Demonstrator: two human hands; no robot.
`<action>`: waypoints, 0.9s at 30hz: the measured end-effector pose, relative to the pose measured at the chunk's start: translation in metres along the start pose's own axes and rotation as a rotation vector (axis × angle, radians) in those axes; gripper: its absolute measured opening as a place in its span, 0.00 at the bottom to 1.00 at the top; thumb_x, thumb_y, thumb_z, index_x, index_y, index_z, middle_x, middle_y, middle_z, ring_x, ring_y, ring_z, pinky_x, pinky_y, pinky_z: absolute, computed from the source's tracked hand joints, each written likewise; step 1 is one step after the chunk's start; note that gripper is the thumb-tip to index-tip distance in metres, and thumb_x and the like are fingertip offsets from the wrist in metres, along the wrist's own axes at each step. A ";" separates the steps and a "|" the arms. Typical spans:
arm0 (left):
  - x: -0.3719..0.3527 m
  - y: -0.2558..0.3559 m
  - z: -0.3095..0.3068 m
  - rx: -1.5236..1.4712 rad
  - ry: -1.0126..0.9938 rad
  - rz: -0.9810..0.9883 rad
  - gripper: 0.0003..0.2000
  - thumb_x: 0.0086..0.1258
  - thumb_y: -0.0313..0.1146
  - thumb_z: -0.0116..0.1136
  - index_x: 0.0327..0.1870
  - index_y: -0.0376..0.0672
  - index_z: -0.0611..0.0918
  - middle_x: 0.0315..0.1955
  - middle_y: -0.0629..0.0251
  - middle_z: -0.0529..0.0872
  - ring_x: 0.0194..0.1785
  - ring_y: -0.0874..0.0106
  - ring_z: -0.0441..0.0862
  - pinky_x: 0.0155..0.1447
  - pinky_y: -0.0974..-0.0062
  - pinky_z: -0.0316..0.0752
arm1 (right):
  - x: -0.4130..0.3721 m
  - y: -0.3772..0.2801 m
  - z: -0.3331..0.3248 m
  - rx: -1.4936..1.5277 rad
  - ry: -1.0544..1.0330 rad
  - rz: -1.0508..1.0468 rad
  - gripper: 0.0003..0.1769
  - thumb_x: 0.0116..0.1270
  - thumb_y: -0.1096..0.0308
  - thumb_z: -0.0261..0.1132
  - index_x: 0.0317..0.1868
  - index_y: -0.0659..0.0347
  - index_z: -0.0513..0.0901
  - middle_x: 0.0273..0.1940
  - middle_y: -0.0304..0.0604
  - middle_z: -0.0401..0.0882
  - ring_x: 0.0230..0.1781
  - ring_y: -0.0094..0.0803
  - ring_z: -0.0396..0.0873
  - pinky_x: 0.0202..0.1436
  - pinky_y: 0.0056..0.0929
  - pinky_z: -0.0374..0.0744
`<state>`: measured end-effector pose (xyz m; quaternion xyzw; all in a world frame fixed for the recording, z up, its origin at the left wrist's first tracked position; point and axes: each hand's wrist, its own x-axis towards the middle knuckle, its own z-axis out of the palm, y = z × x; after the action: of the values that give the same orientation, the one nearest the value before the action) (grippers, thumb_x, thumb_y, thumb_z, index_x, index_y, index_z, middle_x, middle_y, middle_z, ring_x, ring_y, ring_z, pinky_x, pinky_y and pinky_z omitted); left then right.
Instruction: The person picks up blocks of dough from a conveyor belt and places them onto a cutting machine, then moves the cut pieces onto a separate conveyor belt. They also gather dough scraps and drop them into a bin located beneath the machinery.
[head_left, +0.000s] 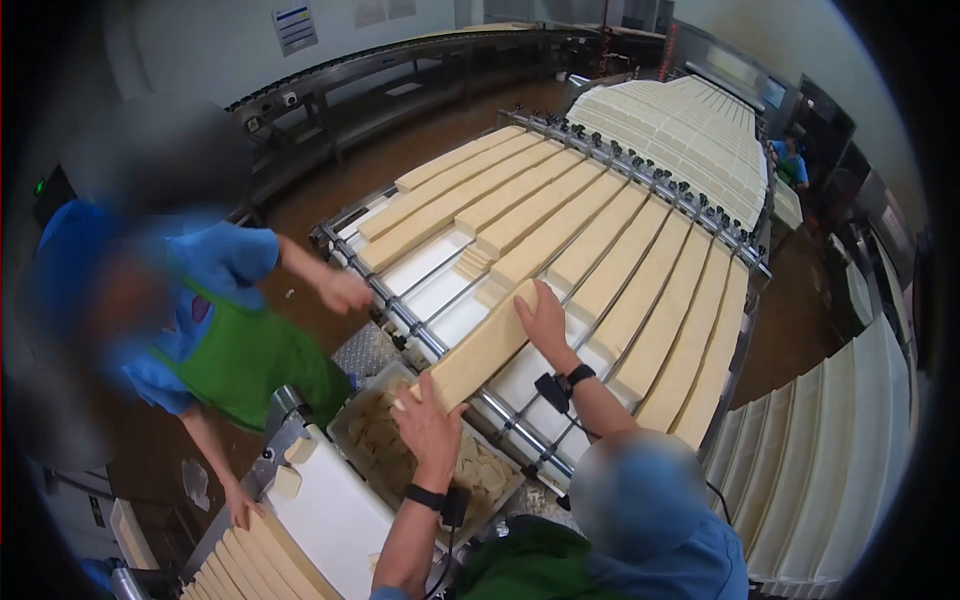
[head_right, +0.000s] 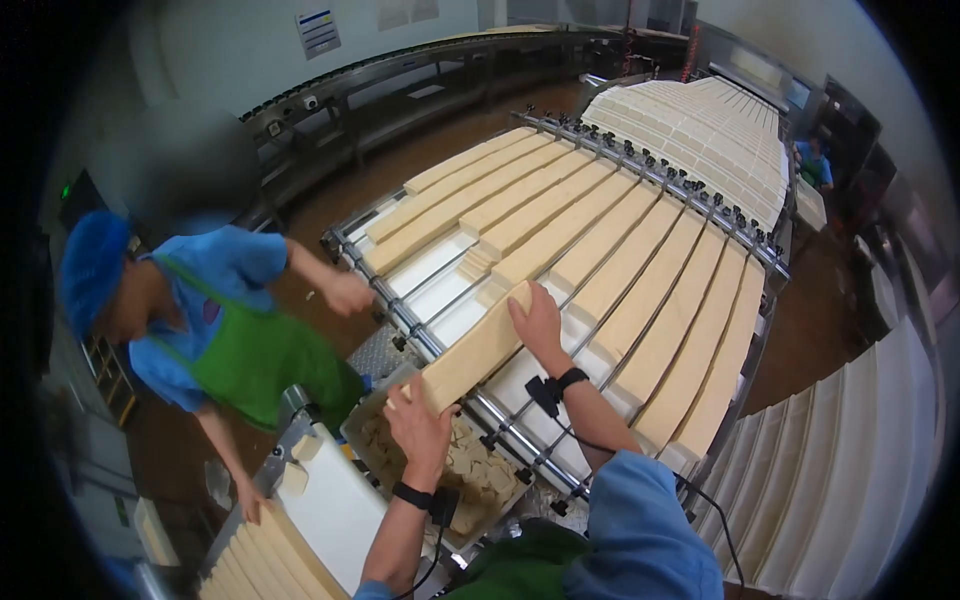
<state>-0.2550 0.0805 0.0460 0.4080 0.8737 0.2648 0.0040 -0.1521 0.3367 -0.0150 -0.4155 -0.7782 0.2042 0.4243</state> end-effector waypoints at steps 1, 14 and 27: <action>0.011 0.006 0.008 0.029 -0.055 0.029 0.39 0.54 0.42 0.74 0.68 0.46 0.69 0.60 0.47 0.68 0.56 0.40 0.71 0.56 0.51 0.74 | 0.010 0.015 0.000 -0.061 -0.091 0.038 0.30 0.65 0.56 0.65 0.59 0.69 0.73 0.52 0.59 0.77 0.54 0.56 0.75 0.58 0.47 0.73; 0.058 0.027 0.077 -0.418 0.007 -0.244 0.26 0.63 0.33 0.66 0.64 0.44 0.75 0.54 0.51 0.75 0.57 0.53 0.77 0.59 0.59 0.73 | -0.039 -0.003 0.022 -0.301 -0.260 -0.127 0.38 0.65 0.48 0.64 0.66 0.68 0.71 0.68 0.62 0.64 0.73 0.57 0.56 0.75 0.61 0.49; 0.035 -0.002 0.073 -0.707 0.271 -0.300 0.17 0.61 0.20 0.55 0.52 0.40 0.82 0.47 0.53 0.82 0.53 0.53 0.79 0.59 0.65 0.74 | -0.068 -0.061 0.031 -0.452 -0.421 -0.452 0.35 0.65 0.62 0.61 0.74 0.40 0.66 0.71 0.51 0.63 0.75 0.52 0.55 0.70 0.74 0.48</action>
<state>-0.2630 0.1379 -0.0103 0.2108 0.7712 0.5969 0.0673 -0.1868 0.2470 -0.0251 -0.2654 -0.9457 0.0098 0.1872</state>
